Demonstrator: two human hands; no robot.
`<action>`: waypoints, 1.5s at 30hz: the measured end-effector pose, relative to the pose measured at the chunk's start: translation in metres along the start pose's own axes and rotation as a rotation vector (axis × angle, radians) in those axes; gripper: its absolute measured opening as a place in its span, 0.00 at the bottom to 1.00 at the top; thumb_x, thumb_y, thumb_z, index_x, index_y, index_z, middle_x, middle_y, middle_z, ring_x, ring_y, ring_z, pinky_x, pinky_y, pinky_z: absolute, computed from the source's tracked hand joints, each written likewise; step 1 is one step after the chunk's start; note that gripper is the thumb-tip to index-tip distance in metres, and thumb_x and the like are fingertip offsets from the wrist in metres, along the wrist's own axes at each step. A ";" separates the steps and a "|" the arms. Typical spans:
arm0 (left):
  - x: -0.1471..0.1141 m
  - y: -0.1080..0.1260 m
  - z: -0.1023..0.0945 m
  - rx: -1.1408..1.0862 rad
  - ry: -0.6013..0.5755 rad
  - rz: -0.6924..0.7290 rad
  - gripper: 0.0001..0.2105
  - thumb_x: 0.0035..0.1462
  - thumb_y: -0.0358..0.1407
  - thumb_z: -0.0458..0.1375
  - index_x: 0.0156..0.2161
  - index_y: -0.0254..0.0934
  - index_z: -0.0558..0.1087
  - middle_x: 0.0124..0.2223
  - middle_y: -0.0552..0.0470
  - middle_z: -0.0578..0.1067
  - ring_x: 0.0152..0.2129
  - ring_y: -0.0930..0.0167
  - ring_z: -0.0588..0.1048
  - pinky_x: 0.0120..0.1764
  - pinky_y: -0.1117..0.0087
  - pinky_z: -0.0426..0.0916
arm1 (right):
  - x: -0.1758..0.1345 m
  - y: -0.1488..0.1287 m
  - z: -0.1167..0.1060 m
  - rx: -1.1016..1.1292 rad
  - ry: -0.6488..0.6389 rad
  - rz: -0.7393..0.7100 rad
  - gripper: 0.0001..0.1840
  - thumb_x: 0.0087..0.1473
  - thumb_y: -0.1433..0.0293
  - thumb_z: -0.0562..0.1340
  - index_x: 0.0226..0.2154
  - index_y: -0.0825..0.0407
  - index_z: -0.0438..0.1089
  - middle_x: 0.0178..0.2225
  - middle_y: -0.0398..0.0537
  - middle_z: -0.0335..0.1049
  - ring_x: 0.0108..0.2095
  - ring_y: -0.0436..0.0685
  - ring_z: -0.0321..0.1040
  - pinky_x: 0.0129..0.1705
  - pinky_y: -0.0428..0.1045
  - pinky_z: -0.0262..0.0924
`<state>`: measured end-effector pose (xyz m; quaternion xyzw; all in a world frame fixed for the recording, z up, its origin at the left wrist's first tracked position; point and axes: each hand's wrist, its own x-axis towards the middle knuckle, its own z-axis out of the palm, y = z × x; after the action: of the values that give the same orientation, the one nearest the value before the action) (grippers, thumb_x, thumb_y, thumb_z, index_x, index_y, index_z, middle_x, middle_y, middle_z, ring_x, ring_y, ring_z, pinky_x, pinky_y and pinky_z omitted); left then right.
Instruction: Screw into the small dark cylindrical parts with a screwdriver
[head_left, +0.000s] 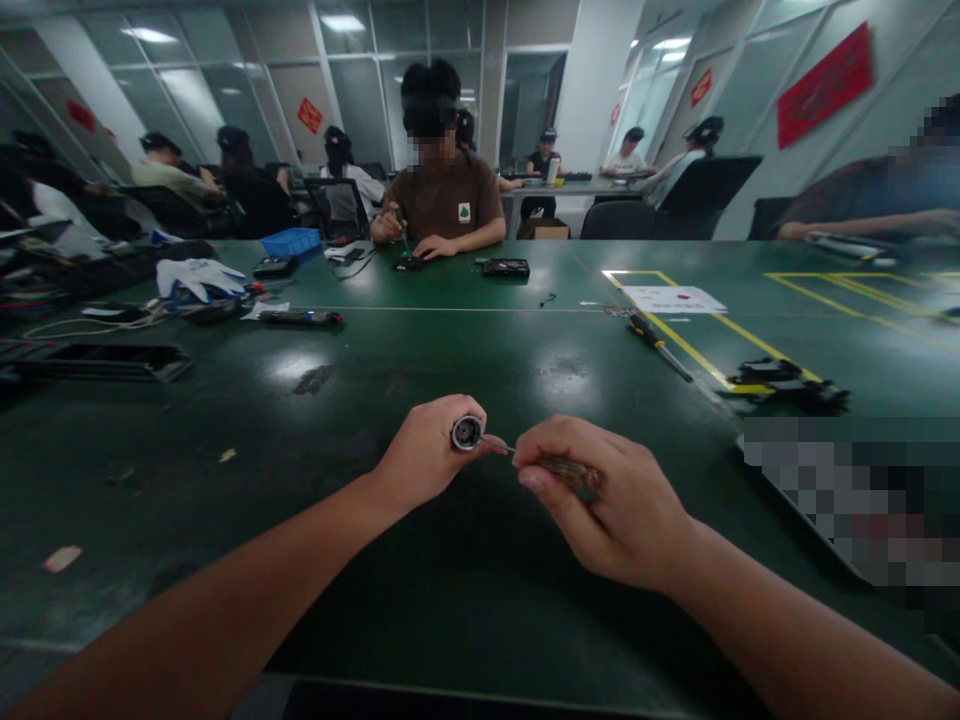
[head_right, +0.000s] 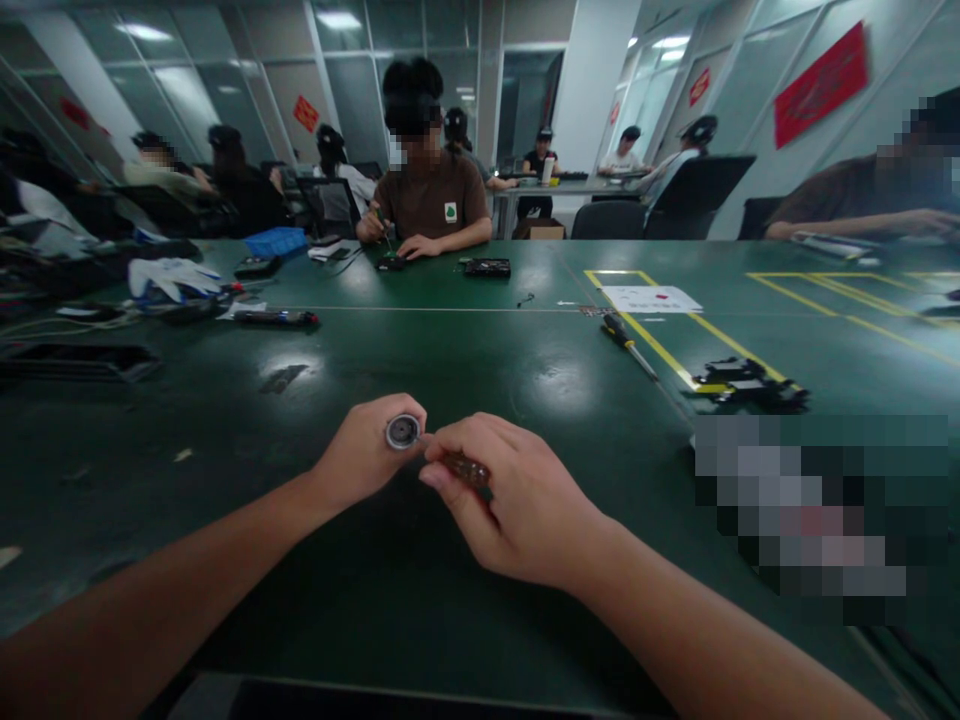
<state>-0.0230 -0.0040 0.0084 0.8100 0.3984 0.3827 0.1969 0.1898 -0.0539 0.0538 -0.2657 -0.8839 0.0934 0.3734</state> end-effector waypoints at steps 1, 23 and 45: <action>0.000 0.000 0.000 -0.003 0.001 -0.001 0.08 0.58 0.36 0.63 0.31 0.35 0.70 0.29 0.57 0.73 0.26 0.74 0.71 0.30 0.73 0.60 | 0.000 0.000 0.000 0.002 -0.005 -0.002 0.03 0.64 0.73 0.58 0.41 0.53 0.67 0.35 0.44 0.71 0.36 0.49 0.69 0.39 0.44 0.61; -0.001 -0.002 0.006 0.010 -0.027 0.023 0.08 0.59 0.37 0.63 0.32 0.36 0.70 0.31 0.56 0.74 0.28 0.73 0.71 0.32 0.72 0.61 | -0.001 0.001 0.008 0.019 -0.053 0.014 0.03 0.64 0.72 0.59 0.41 0.52 0.66 0.35 0.45 0.72 0.35 0.51 0.69 0.39 0.47 0.62; 0.004 -0.010 0.004 0.063 -0.055 -0.091 0.14 0.60 0.46 0.62 0.32 0.37 0.72 0.31 0.55 0.74 0.28 0.71 0.72 0.32 0.70 0.61 | 0.001 0.007 0.002 -0.031 0.054 0.079 0.03 0.64 0.71 0.59 0.41 0.51 0.68 0.34 0.46 0.74 0.33 0.52 0.71 0.37 0.47 0.64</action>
<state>-0.0233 0.0048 0.0018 0.8070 0.4413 0.3380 0.1994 0.1908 -0.0472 0.0498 -0.3084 -0.8638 0.0872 0.3888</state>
